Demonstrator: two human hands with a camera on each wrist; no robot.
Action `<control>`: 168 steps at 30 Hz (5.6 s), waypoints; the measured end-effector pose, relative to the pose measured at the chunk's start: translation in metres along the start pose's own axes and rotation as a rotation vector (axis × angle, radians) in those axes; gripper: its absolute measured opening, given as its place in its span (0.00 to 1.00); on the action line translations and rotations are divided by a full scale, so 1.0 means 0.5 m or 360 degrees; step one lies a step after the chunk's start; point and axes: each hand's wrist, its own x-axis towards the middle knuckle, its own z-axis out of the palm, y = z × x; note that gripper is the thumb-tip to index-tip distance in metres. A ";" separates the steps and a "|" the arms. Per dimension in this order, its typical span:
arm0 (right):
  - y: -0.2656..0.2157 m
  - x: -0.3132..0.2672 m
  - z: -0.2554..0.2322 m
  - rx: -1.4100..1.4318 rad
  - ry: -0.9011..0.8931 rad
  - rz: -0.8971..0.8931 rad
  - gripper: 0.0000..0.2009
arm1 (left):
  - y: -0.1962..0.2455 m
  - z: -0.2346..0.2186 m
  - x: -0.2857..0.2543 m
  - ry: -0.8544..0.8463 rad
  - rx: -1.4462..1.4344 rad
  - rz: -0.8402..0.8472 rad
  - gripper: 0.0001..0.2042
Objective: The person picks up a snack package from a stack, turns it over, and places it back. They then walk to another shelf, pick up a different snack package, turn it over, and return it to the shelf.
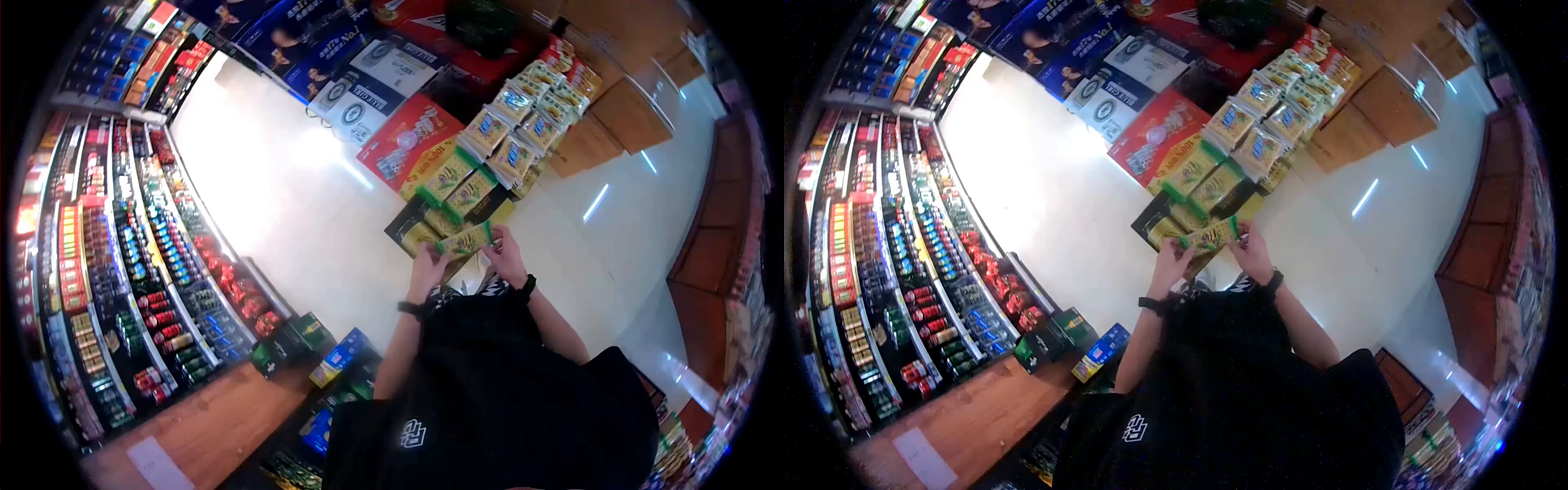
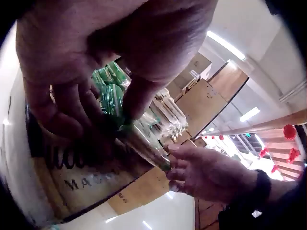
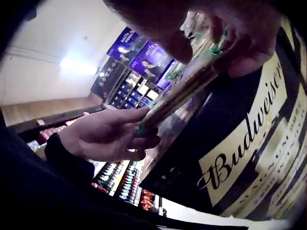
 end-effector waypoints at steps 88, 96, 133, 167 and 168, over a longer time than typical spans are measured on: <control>0.042 -1.021 -0.914 -0.0596 0.2573 0.0434 0.21 | 0.600 1.288 -0.728 -0.3303 -0.0674 0.0287 0.35; 0.121 -0.970 -1.068 -0.0422 0.2595 0.0408 0.22 | 0.669 1.418 -0.701 -0.3152 -0.0748 0.0362 0.31; 0.319 -0.888 -1.546 -0.0658 0.3486 0.0517 0.14 | 0.925 2.051 -0.748 -0.3913 0.0227 0.0502 0.21; 0.450 -0.896 -1.653 -0.0560 0.4265 0.1387 0.22 | 0.900 2.348 -0.978 -0.4491 0.0920 0.0617 0.23; 0.462 -0.925 -1.652 -0.0539 0.4251 0.1367 0.22 | 0.891 2.348 -1.002 -0.4463 0.0923 0.0628 0.23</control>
